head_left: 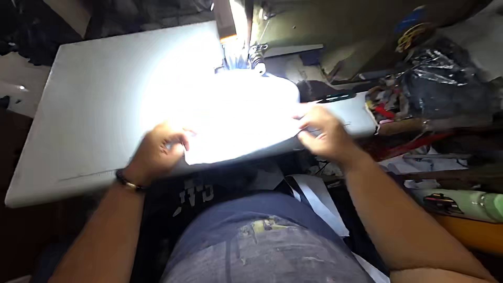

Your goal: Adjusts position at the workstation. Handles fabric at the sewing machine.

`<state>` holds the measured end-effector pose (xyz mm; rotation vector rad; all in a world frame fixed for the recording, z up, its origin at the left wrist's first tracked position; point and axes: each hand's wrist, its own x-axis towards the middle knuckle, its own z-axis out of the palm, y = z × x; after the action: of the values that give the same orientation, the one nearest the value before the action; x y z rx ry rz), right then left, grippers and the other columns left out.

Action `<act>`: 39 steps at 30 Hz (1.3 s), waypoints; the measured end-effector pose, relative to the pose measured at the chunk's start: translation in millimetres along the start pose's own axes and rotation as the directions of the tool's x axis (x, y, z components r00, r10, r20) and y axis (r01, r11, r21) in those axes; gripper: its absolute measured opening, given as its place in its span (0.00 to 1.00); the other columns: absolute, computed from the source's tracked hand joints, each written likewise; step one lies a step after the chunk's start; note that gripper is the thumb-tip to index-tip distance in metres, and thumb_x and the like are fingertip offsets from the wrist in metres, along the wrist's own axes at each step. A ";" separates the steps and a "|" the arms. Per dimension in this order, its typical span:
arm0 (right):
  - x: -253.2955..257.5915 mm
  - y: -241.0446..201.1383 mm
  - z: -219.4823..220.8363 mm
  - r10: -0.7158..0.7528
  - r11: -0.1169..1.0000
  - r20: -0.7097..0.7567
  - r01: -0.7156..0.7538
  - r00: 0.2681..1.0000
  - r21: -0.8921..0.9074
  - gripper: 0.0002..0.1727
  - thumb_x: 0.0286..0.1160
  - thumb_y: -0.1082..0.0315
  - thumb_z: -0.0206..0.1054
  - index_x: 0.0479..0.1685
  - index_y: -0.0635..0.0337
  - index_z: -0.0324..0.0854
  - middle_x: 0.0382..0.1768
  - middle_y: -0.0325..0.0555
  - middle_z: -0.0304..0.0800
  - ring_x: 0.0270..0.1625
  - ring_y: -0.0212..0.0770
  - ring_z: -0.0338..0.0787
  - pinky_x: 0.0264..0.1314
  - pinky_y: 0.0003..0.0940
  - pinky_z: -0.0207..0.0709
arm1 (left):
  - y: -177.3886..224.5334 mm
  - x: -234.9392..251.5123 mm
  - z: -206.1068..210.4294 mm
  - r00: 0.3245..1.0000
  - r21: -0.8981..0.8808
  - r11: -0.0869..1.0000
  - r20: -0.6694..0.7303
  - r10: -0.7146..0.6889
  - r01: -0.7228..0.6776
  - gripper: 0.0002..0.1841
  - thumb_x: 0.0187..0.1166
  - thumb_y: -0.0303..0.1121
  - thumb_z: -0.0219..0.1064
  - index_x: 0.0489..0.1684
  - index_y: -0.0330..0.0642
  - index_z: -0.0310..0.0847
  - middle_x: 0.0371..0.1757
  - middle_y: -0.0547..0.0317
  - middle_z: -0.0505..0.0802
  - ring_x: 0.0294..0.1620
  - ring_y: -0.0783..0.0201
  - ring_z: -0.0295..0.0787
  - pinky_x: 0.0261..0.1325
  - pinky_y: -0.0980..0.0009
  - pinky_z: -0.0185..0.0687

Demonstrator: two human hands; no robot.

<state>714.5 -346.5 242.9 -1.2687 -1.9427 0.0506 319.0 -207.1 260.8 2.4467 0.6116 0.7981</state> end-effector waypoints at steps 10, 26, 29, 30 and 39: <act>-11.0 56.9 -11.8 0.637 0.649 -0.073 -0.585 0.768 -0.487 0.27 0.88 0.56 0.58 0.81 0.59 0.75 0.85 0.68 0.66 0.89 0.72 0.60 0.88 0.70 0.52 | -21.4 -17.4 59.7 0.948 0.483 0.830 0.001 -0.319 0.279 0.32 0.83 0.59 0.44 0.79 0.61 0.80 0.78 0.52 0.84 0.80 0.45 0.75 0.82 0.32 0.48; 56.8 17.0 -20.9 0.351 0.932 -0.264 -0.362 0.898 0.007 0.11 0.76 0.73 0.68 0.52 0.68 0.90 0.55 0.57 0.92 0.62 0.49 0.91 0.68 0.45 0.82 | -19.6 -21.5 71.1 0.953 0.549 0.779 -0.157 -0.260 0.303 0.35 0.78 0.58 0.44 0.72 0.48 0.86 0.70 0.37 0.88 0.73 0.33 0.81 0.75 0.28 0.58; 86.7 30.3 -94.5 0.475 0.879 -0.502 -0.418 0.723 0.230 0.18 0.85 0.68 0.58 0.64 0.75 0.78 0.61 0.60 0.87 0.62 0.43 0.88 0.68 0.39 0.81 | -16.7 -21.3 69.6 0.952 0.548 0.780 -0.132 -0.274 0.301 0.36 0.78 0.59 0.45 0.74 0.47 0.84 0.73 0.34 0.85 0.77 0.30 0.77 0.77 0.27 0.54; 93.3 43.1 -111.5 0.457 0.889 -0.590 -0.362 0.666 0.280 0.19 0.84 0.68 0.57 0.65 0.74 0.75 0.61 0.58 0.86 0.61 0.40 0.87 0.66 0.37 0.80 | -16.2 -22.0 69.0 0.953 0.540 0.787 -0.126 -0.276 0.299 0.36 0.79 0.59 0.45 0.75 0.46 0.83 0.75 0.33 0.83 0.79 0.29 0.75 0.78 0.26 0.53; 109.7 106.7 -157.8 0.424 0.895 -0.833 -0.307 0.356 0.324 0.18 0.85 0.70 0.54 0.67 0.73 0.71 0.59 0.58 0.81 0.59 0.42 0.83 0.63 0.37 0.78 | -19.9 -26.0 65.2 0.959 0.521 0.811 -0.060 -0.276 0.266 0.36 0.83 0.60 0.44 0.75 0.43 0.82 0.77 0.33 0.83 0.80 0.27 0.74 0.81 0.27 0.49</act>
<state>875.1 -265.6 369.3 -1.2464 -0.6758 -0.2479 336.3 -225.9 192.4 2.7411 1.2869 0.5360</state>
